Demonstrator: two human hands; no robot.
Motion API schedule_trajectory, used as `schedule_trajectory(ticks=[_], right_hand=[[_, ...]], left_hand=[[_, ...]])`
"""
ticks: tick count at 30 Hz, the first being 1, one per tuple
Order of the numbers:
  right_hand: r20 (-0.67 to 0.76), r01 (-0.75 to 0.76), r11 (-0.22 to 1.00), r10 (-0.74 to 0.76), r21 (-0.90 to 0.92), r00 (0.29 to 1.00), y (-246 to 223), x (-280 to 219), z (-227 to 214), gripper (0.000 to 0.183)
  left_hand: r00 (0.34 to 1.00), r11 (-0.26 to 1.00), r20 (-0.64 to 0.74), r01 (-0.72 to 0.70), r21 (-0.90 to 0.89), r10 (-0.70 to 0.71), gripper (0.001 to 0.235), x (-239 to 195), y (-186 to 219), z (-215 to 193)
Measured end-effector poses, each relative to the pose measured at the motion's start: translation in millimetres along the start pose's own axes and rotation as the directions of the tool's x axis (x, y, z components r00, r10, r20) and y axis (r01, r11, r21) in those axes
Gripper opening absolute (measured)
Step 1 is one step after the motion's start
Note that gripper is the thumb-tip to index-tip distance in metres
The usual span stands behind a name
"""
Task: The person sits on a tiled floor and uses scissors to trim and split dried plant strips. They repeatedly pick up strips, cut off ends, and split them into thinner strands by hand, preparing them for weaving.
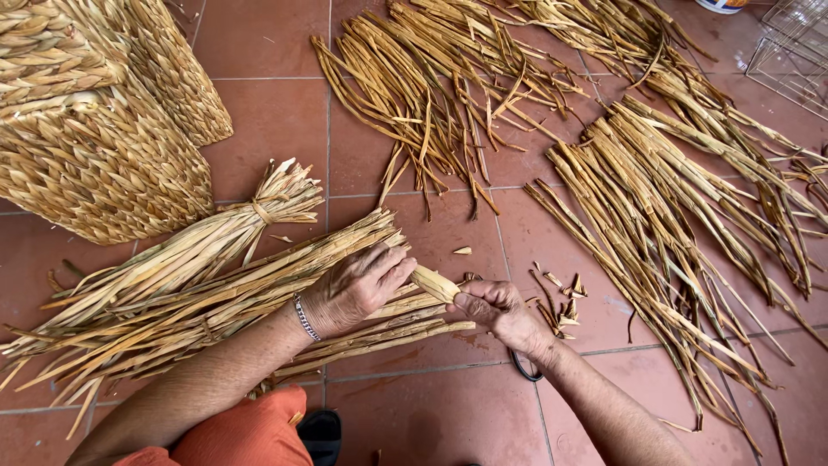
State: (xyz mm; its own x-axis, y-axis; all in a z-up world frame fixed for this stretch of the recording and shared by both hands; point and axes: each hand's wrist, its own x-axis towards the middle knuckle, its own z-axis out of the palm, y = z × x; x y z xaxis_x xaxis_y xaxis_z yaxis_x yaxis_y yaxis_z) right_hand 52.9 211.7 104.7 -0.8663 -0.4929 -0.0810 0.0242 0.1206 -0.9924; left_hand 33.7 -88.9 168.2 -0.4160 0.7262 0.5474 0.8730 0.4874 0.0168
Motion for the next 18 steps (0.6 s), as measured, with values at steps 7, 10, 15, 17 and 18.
schedule_trajectory(ticks=[7, 10, 15, 17, 18], right_hand=[[-0.158, 0.13, 0.774, -0.286, -0.62, 0.945, -29, -6, 4, 0.015], [-0.112, 0.281, 0.596, -0.537, -0.752, 0.836, -49, -5, 16, 0.014], [-0.098, 0.251, 0.564, -0.516, -0.787, 0.851, -66, -8, 21, 0.016], [-0.076, 0.267, 0.531, -0.537, -0.804, 0.84, -66, -8, 21, 0.016], [-0.073, 0.266, 0.519, -0.544, -0.812, 0.836, -64, -8, 22, 0.016]], left_hand=[[0.926, 0.831, 0.206, 0.375, -0.411, -0.316, 0.014, -1, 6, 22], [0.789, 0.323, 0.484, 0.603, -0.729, -0.379, 0.015, -2, 11, 30], [0.726, -0.119, 0.584, 0.585, -0.802, -0.364, 0.023, 1, 19, 28], [0.782, -0.018, 0.486, 0.522, -0.853, -0.39, 0.039, 5, 22, 25], [0.814, 0.101, 0.449, 0.515, -0.851, -0.368, 0.044, 7, 27, 26]])
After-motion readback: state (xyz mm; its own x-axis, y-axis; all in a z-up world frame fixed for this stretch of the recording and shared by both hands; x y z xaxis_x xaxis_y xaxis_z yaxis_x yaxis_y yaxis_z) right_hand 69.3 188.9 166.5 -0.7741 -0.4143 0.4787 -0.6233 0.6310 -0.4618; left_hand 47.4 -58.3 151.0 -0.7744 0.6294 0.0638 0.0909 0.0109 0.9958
